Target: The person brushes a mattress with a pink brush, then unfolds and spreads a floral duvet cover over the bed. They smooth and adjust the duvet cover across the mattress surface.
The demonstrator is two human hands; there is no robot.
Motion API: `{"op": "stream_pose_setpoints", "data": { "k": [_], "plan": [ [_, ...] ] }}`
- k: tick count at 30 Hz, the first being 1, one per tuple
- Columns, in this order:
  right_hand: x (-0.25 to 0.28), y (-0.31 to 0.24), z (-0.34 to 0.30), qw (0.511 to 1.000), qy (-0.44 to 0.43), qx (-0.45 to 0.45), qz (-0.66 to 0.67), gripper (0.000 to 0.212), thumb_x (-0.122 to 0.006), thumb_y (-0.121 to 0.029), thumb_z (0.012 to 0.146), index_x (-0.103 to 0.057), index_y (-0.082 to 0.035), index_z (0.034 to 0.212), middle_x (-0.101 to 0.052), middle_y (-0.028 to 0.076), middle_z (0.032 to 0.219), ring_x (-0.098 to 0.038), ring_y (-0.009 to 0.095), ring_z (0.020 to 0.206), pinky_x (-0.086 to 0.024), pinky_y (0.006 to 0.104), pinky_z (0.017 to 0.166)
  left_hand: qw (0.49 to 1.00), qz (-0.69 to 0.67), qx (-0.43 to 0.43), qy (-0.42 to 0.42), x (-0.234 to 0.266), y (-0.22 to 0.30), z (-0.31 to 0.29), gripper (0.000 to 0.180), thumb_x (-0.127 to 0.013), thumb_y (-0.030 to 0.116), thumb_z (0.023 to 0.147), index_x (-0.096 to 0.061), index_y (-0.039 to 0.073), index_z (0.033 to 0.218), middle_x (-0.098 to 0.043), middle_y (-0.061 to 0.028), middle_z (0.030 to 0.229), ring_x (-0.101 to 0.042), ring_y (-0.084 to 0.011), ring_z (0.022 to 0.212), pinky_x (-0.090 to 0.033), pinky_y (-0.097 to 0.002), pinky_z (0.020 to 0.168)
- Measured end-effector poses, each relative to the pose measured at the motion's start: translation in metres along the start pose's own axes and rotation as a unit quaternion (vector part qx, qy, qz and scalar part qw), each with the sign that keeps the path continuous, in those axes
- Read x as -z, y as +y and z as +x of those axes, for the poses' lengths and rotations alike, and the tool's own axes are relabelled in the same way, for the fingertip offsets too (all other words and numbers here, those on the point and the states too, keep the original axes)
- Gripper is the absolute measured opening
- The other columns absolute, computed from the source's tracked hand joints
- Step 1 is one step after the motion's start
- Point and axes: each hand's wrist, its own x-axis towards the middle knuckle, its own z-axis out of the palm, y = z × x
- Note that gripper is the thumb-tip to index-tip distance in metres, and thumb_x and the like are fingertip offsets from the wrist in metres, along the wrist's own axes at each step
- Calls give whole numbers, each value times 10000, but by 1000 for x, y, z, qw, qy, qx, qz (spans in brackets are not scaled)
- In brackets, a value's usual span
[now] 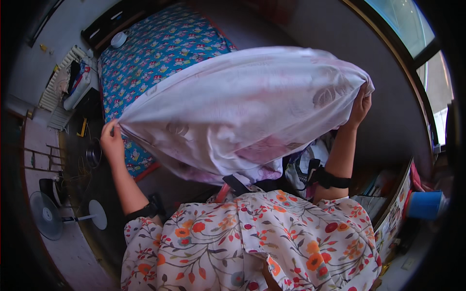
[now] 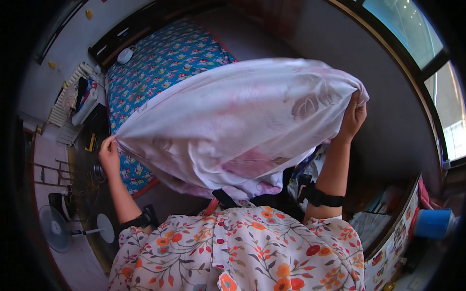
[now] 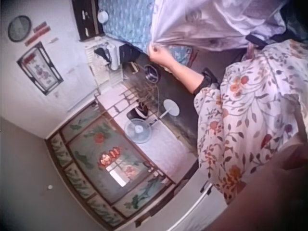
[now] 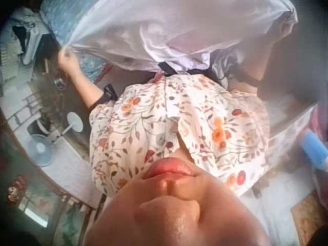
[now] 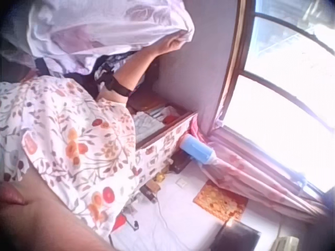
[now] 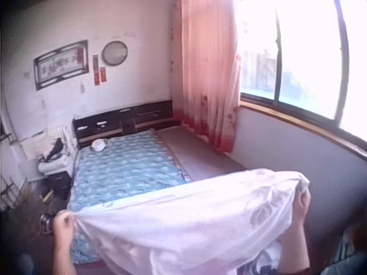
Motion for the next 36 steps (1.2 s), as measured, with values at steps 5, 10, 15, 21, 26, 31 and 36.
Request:
{"op": "stream_pose_setpoints", "data": {
  "k": [5, 10, 15, 21, 26, 31, 36],
  "plan": [
    [-25, 22, -6, 902, -200, -146, -353, 250, -545, -222, 956, -650, 3, 988, -571, -33, 737, -513, 69, 663, -430, 255, 580, 992, 4, 120, 27, -15, -76, -10, 213, -518, 141, 936, -613, 7, 1071, -663, -135, 933, -620, -213, 838, -468, -310, 764],
    [5, 103, -62, 815, -323, -280, -392, 219, -551, -159, 912, -666, 28, 909, -632, 31, 694, -585, 132, 605, -459, 316, 538, 931, -205, 300, -29, -54, -99, -78, 220, -486, 183, 948, -581, -9, 997, -591, -46, 912, -507, -126, 849, -412, -270, 778],
    [33, 172, -112, 692, -357, -356, -517, 380, -567, -279, 880, -655, 91, 884, -643, 210, 704, -646, 280, 661, -481, 408, 616, 863, -192, 358, -301, -65, -83, -129, 394, -552, 349, 930, -606, 6, 1117, -617, -56, 1053, -544, -136, 988, -406, -273, 883],
    [80, 215, -104, 557, -491, -285, -606, 404, -603, -309, 819, -663, 74, 933, -655, 282, 908, -657, 379, 862, -491, 420, 737, 758, -88, 329, -556, -58, -69, -147, 347, -707, 240, 822, -665, -16, 1052, -685, -76, 938, -621, -167, 890, -469, -305, 817],
    [13, 174, -36, 811, -237, -304, -440, 242, -622, -207, 849, -657, 26, 907, -629, 76, 740, -585, 170, 682, -473, 330, 620, 901, -171, 383, -113, -51, -60, -112, 412, -621, 75, 846, -534, -59, 1226, -623, -135, 1142, -577, -195, 1023, -445, -321, 906],
    [-123, 68, 49, 979, -97, -150, 102, 205, -548, -158, 944, -605, -2, 1064, -639, 55, 904, -601, 125, 784, -488, 255, 675, 933, -168, 276, 160, -28, -29, -37, 434, -576, 187, 921, -485, -63, 1264, -550, -164, 1244, -543, -214, 1120, -405, -323, 958],
    [-213, 25, -49, 888, -334, -289, 130, 174, -525, -174, 956, -611, -44, 1032, -611, 31, 840, -580, 125, 763, -482, 285, 675, 763, -551, 338, -1, -51, 16, -30, 524, -585, 318, 919, -436, 10, 1317, -494, -107, 1315, -466, -224, 1226, -340, -356, 1040]
  ]
}}
